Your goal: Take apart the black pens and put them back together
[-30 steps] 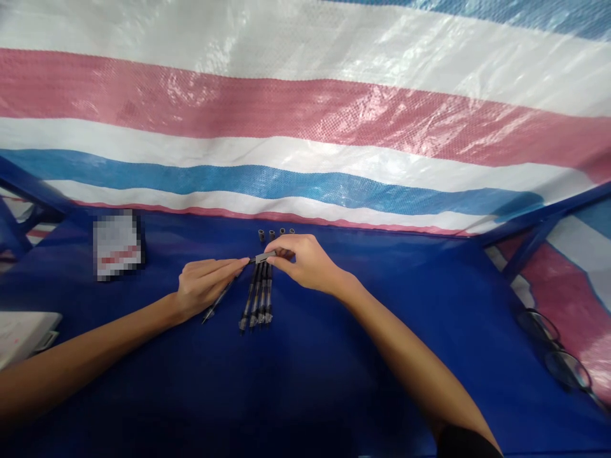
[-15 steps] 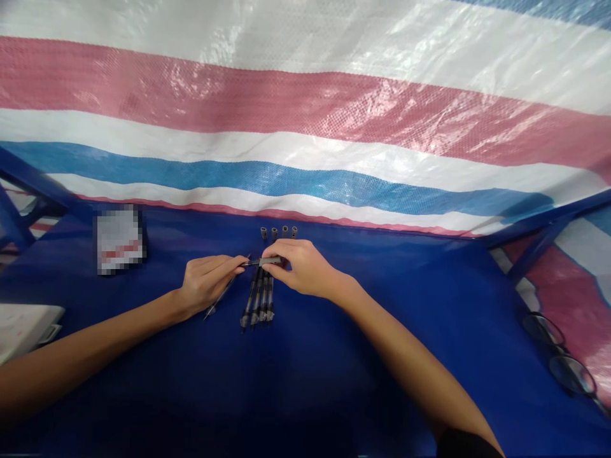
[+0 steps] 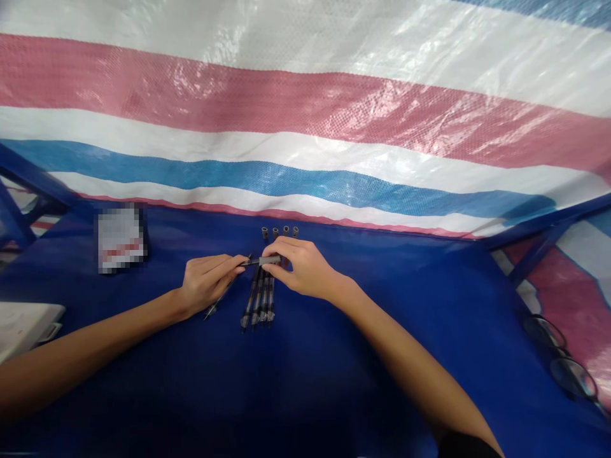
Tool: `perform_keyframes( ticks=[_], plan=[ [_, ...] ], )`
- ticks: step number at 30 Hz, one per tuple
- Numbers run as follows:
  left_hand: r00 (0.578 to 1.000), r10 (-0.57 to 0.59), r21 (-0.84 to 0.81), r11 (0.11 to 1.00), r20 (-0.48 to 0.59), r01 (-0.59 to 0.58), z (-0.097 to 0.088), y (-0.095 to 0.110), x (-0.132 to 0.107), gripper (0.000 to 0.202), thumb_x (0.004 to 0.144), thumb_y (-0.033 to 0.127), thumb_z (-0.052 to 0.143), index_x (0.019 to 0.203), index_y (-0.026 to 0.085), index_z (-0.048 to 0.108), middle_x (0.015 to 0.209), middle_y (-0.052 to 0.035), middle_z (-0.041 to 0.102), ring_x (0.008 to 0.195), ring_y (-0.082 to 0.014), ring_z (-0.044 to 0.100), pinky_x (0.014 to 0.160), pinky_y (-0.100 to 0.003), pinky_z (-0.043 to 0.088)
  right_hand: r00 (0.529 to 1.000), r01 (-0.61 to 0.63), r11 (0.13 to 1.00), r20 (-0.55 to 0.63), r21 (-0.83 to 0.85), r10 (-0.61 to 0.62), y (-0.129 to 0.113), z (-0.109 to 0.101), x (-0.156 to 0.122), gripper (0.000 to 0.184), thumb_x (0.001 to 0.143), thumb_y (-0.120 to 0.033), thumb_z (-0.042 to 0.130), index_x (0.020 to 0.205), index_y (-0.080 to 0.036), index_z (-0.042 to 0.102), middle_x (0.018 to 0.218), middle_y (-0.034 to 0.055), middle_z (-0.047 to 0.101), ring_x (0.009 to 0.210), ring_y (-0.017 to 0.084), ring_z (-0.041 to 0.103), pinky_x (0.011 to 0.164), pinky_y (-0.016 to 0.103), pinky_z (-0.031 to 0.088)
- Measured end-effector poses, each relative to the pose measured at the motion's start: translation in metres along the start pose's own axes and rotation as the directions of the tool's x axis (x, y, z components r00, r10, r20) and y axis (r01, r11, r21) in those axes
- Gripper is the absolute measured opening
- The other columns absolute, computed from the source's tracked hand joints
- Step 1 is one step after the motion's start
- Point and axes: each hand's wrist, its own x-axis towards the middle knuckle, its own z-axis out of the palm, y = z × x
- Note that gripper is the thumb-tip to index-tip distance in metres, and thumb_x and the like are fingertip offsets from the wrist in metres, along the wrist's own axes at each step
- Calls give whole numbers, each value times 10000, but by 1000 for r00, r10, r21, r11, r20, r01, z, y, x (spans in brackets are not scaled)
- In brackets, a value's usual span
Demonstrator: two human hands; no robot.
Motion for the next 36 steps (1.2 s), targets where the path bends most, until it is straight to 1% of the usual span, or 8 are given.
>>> perform_keyframes(
  ticks=[6,10,16,21,26,31,36],
  plan=[
    [1000,11,-32,999,-2,-11,1,0,-2,240,889,159,566,1127,160,585,776,-22,698,640,-95,639,618,-192,524,997,62,998,-48,2,-62,-1,5,-1,130,902,-210,516,925,-150,629,782,51,633,664,128,548,638,280,484],
    [1000,27,-46,999,-11,-27,1,2,0,251,874,139,578,1125,147,589,787,-41,703,653,-109,653,616,-199,534,995,76,997,-73,13,-75,-1,9,-2,128,889,-204,537,909,-139,645,777,61,650,654,130,567,626,281,497],
    [999,30,-72,997,-45,-33,-1,4,3,259,879,146,565,1136,165,590,762,-31,700,640,-105,655,613,-185,531,991,81,996,-114,43,-76,-4,12,-2,134,885,-234,563,914,-161,672,784,58,677,657,133,600,615,276,519],
    [998,48,-84,995,-50,-52,-1,5,2,240,863,125,585,1101,144,602,769,-47,701,656,-116,659,619,-201,536,988,87,995,-131,44,-81,-6,15,-2,112,855,-221,617,899,-142,683,756,64,693,645,140,621,605,269,521],
    [998,38,-97,994,-53,-43,0,5,1,244,868,135,577,1108,164,613,783,-38,704,671,-113,664,632,-200,543,986,61,998,-156,35,-55,-6,21,-4,105,854,-239,618,862,-157,683,751,57,698,647,142,630,612,267,518],
    [998,36,-82,996,-48,-40,3,5,-1,278,863,136,580,1138,169,593,787,-44,708,666,-120,667,640,-203,544,968,-25,999,-249,30,32,-10,30,-5,45,805,-172,614,774,-164,646,693,37,665,602,140,604,585,267,493],
    [999,26,-74,997,-42,-29,2,5,0,256,870,129,571,1123,165,590,786,-44,707,645,-110,653,614,-200,538,959,-65,997,-273,44,74,-11,36,-4,49,779,-135,611,761,-175,634,699,30,663,609,141,601,589,270,488]
  ],
)
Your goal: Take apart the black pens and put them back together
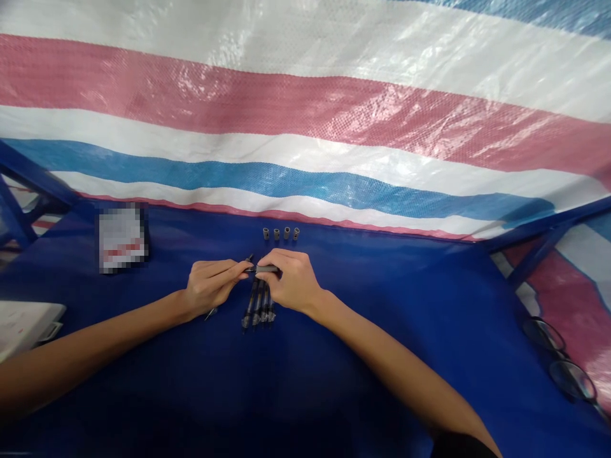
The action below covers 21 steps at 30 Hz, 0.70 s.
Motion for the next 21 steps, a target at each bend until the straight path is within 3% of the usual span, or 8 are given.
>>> perform_keyframes(
  ticks=[13,21],
  plan=[
    [1000,0,-4,1000,13,0,2,-1,-2,200,871,123,568,1067,136,608,765,-50,703,632,-107,649,598,-199,536,999,-14,1000,-38,-1,14,2,8,-3,46,769,-123,629,739,-158,634,676,31,660,589,136,593,568,257,466],
    [999,5,-5,1000,36,-4,1,-1,-1,190,886,150,555,1068,147,608,754,-34,700,615,-95,636,588,-190,515,998,-52,999,19,-14,52,0,4,1,75,775,-159,657,707,-174,628,654,10,649,572,127,578,570,252,455]
  ],
)
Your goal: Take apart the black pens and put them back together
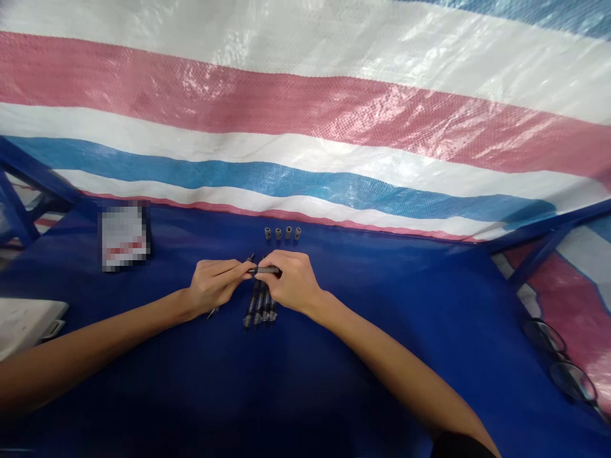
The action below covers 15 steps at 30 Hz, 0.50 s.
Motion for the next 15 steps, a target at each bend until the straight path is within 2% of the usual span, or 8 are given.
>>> perform_keyframes(
  ticks=[4,7,15],
  plan=[
    [996,-84,-19,996,18,84,-1,-2,0,172,897,184,550,1047,141,625,734,-32,693,586,-91,615,556,-184,493,991,41,996,133,-74,-31,1,-10,5,29,829,-195,621,828,-171,637,761,31,676,661,142,607,647,269,468],
    [993,-116,-38,992,25,117,-2,-2,1,163,899,178,549,1032,131,631,723,-30,683,570,-84,592,541,-181,472,976,86,992,207,-93,-65,3,-15,7,96,877,-213,557,929,-165,622,846,52,672,727,150,609,690,278,471],
    [990,-136,-50,989,25,137,-1,-3,-1,157,896,181,559,1023,130,637,714,-25,673,574,-81,585,552,-182,468,975,55,997,216,-50,-43,4,-21,11,62,848,-191,560,892,-165,596,802,31,626,681,126,565,659,261,452]
  ],
)
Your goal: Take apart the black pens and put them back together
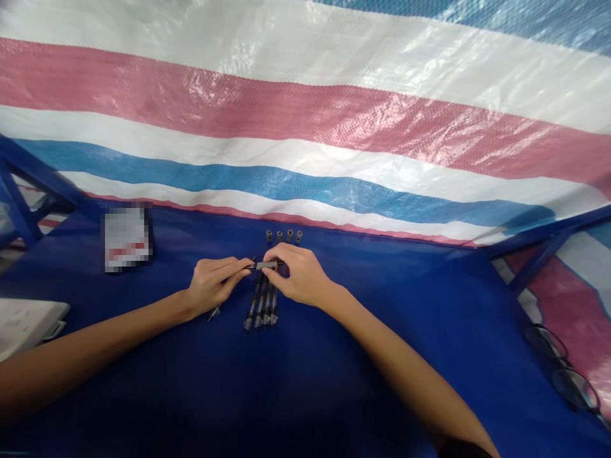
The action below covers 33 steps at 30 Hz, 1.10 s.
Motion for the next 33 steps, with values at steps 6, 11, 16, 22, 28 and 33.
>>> perform_keyframes(
  ticks=[6,11,16,22,28,33],
  plan=[
    [997,80,40,996,0,-80,1,1,-2,176,872,142,583,1043,119,620,758,-46,697,591,-99,610,555,-202,483,1000,10,999,12,30,-10,0,7,-1,26,812,-162,552,821,-169,575,734,11,586,618,109,515,612,247,431],
    [999,53,36,998,4,-53,-1,2,1,160,891,160,557,1033,132,625,737,-32,688,588,-94,604,562,-197,477,999,-25,999,-39,46,27,0,12,0,14,811,-164,558,814,-176,565,730,3,582,616,107,514,613,250,435],
    [998,-52,-8,999,36,52,-2,0,3,149,901,183,546,992,133,653,680,-11,649,554,-79,561,533,-187,426,994,-10,994,-103,105,21,1,5,1,32,866,-211,556,855,-181,558,805,30,595,684,124,553,639,268,479],
    [995,-93,-9,996,37,94,-1,-1,2,146,896,190,558,975,138,670,666,1,637,554,-74,546,541,-190,401,981,40,989,-196,145,-11,1,2,1,64,862,-168,532,801,-185,535,862,55,579,763,143,554,628,269,507],
    [992,-115,1,993,45,115,-1,0,4,153,904,202,546,959,141,676,684,-3,659,567,-77,566,556,-185,421,976,-4,995,-216,100,26,4,0,2,150,897,-230,507,757,-181,532,831,47,574,725,137,543,610,268,474],
    [993,-108,-6,994,47,108,-2,1,5,148,906,207,547,955,148,674,679,1,657,564,-72,567,557,-180,428,969,0,998,-245,60,15,6,-6,1,233,914,-180,444,688,-190,501,874,59,576,783,161,551,724,327,462]
  ],
)
